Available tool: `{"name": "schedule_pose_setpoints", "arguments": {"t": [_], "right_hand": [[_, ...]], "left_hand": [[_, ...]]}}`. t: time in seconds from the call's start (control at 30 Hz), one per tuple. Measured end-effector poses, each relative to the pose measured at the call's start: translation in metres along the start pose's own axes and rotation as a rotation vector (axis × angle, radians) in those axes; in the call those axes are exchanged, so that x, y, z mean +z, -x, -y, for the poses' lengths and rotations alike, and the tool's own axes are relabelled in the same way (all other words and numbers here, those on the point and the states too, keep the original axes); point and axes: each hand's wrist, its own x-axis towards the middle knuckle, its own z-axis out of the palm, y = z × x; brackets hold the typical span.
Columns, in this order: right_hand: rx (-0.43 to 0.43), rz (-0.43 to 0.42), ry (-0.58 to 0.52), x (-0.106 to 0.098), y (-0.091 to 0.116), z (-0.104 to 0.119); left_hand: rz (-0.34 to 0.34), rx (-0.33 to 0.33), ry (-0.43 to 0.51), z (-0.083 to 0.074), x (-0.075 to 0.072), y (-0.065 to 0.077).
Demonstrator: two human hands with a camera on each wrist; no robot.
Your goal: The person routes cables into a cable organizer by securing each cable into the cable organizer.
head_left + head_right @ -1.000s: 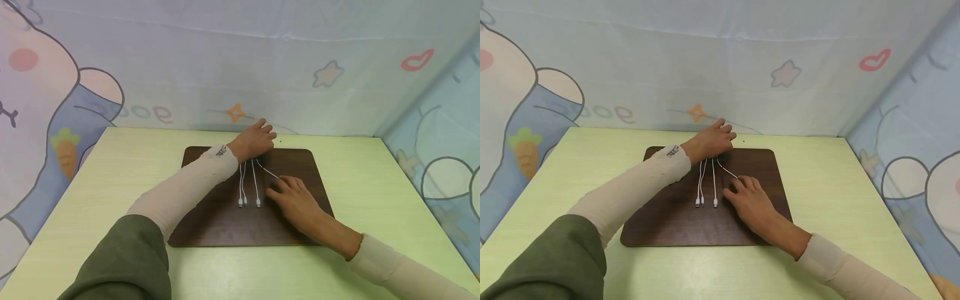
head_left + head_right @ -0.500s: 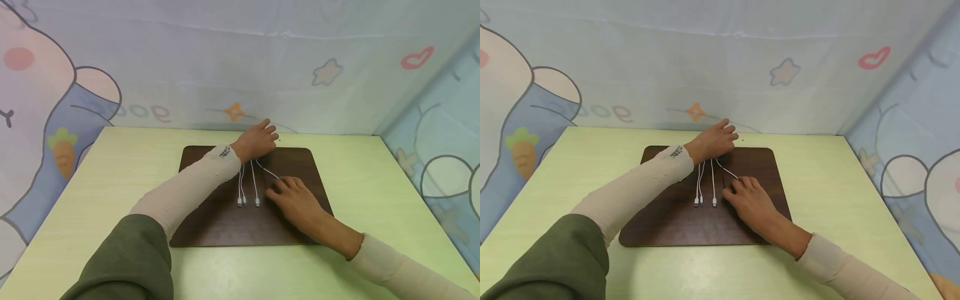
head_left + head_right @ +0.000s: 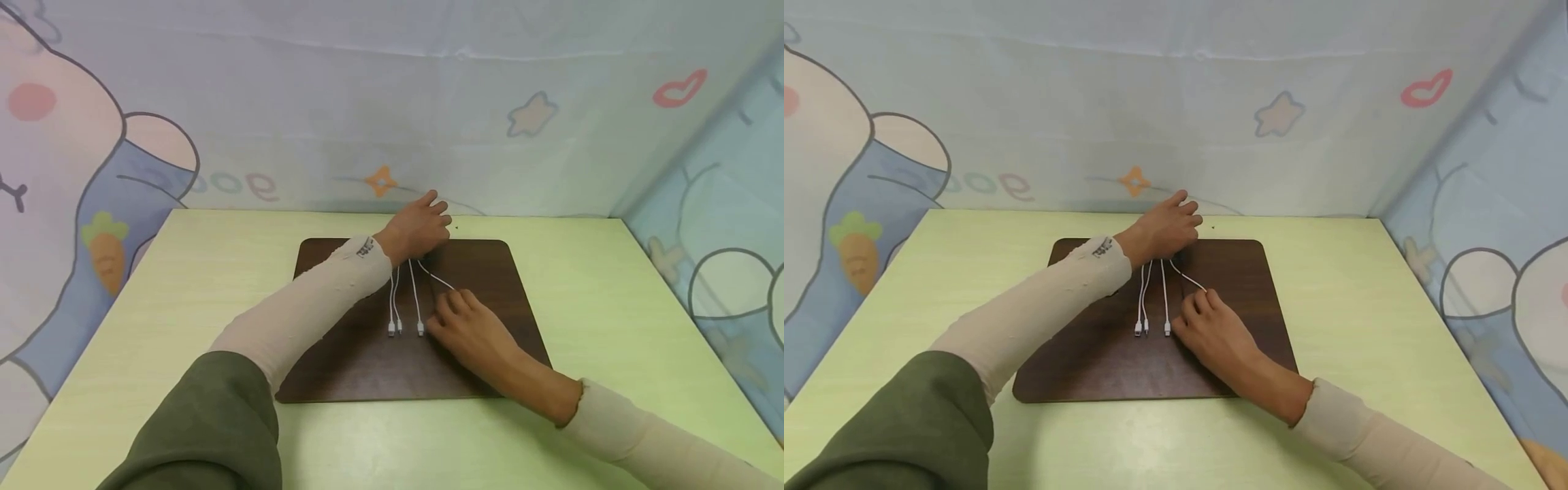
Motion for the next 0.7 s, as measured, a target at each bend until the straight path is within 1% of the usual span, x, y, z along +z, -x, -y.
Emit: {"name": "schedule_pose_setpoints", "arguments": {"t": [0.27,0.43,0.53,0.7], "right_hand": [[-0.039,0.042,0.016,-0.0035,0.0018,-0.0020],[-0.026,0.047,0.005,-0.0026,0.0002,-0.0047],[-0.020,0.039,-0.007,-0.0017,-0.0014,-0.0040],[-0.015,0.016,-0.023,0.0005,-0.0044,-0.0011]], "left_hand": [[0.001,-0.017,0.043,-0.0034,-0.0039,-0.0042],[0.024,-0.045,0.080,-0.0014,-0.0065,-0.0053],[0.029,-0.066,0.110,0.0002,-0.0084,-0.0032],[0.036,-0.091,0.170,0.0042,-0.0090,0.0045]]}}
